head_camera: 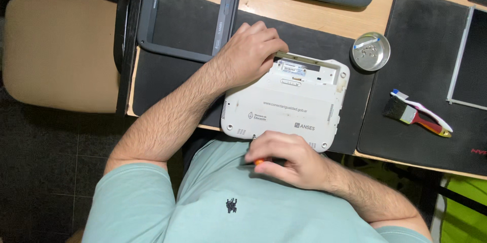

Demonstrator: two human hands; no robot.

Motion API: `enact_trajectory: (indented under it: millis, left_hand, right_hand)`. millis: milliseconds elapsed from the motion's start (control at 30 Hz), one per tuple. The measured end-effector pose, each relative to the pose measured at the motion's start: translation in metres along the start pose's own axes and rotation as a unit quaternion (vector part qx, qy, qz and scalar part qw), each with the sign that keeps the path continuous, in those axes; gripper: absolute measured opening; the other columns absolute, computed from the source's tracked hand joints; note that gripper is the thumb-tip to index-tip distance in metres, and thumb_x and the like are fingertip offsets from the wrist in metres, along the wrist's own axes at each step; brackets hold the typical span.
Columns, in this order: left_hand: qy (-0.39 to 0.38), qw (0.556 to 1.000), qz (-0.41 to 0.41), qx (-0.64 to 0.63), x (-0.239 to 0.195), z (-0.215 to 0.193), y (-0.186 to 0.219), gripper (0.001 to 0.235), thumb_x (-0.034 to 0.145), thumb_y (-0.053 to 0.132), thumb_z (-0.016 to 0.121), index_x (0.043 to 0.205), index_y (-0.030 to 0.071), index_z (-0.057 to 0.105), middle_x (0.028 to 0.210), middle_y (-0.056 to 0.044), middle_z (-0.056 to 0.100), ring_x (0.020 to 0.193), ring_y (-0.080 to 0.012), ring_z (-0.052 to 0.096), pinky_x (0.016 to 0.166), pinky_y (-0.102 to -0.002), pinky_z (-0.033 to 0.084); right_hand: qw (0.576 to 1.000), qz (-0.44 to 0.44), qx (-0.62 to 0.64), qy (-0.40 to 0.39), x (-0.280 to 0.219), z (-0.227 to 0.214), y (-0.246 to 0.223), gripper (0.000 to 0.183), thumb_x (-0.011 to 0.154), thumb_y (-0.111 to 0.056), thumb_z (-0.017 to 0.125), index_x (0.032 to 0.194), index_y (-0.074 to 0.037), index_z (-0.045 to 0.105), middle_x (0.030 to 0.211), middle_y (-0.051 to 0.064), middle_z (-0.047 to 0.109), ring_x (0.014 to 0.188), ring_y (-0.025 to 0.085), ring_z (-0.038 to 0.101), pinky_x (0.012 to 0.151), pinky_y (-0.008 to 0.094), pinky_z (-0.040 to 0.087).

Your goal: The person uses a screwdriver to remove screws from the bottom case of a white laptop. They then open the laptop, remove the keyboard, and lift out a metal cover plate to expose the internal components.

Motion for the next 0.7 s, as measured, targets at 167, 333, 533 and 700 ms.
enact_trajectory:
  millis: [167, 333, 533, 700]
  left_hand:
    - [-0.014, 1.0, -0.008, 0.001, 0.001, -0.003, 0.002, 0.025, 0.114, 0.01, 0.071, 0.131, 0.02, 0.085, 0.113, 0.001, 0.074, 0.116, -0.021, 0.07, 0.101, -0.044, 0.055]
    - [-0.019, 1.0, -0.013, 0.001, 0.001, -0.003, 0.001, 0.025, 0.114, 0.01, 0.072, 0.133, 0.019, 0.086, 0.113, 0.0, 0.075, 0.116, -0.0212, 0.071, 0.102, -0.044, 0.056]
    - [-0.027, 0.999, -0.02, 0.001, 0.002, -0.005, 0.003, 0.025, 0.116, 0.01, 0.071, 0.134, 0.019, 0.086, 0.114, 0.0, 0.075, 0.117, -0.0203, 0.071, 0.103, -0.044, 0.057]
    - [-0.018, 1.0, -0.013, -0.005, 0.001, -0.005, 0.004, 0.025, 0.116, 0.009, 0.071, 0.133, 0.019, 0.086, 0.114, -0.001, 0.075, 0.117, -0.0213, 0.071, 0.104, -0.045, 0.057]
  right_hand:
    - [0.999, 0.03, -0.023, 0.012, -0.011, 0.0, 0.022, 0.016, 0.118, -0.023, 0.08, 0.12, -0.007, 0.077, 0.114, 0.013, 0.085, 0.079, 0.024, 0.077, 0.075, 0.041, 0.068]
    - [0.998, 0.009, -0.056, 0.002, -0.006, -0.004, 0.017, 0.018, 0.107, -0.028, 0.095, 0.113, -0.013, 0.088, 0.117, 0.008, 0.083, 0.081, 0.018, 0.079, 0.075, 0.036, 0.071]
    - [0.997, 0.068, 0.044, 0.0, -0.015, 0.003, 0.034, 0.025, 0.116, -0.016, 0.085, 0.134, -0.004, 0.073, 0.11, 0.012, 0.082, 0.075, 0.018, 0.077, 0.073, 0.039, 0.071]
    - [0.999, 0.036, 0.0, 0.01, -0.006, -0.004, 0.03, 0.021, 0.111, -0.024, 0.091, 0.117, -0.006, 0.082, 0.109, 0.013, 0.087, 0.07, 0.015, 0.075, 0.065, 0.033, 0.066]
Point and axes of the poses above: each hand's wrist, its own x-axis towards the middle knuckle, its own z-axis out of the palm, y = z × x, the point moved 9 cm from there along x, towards the middle knuckle
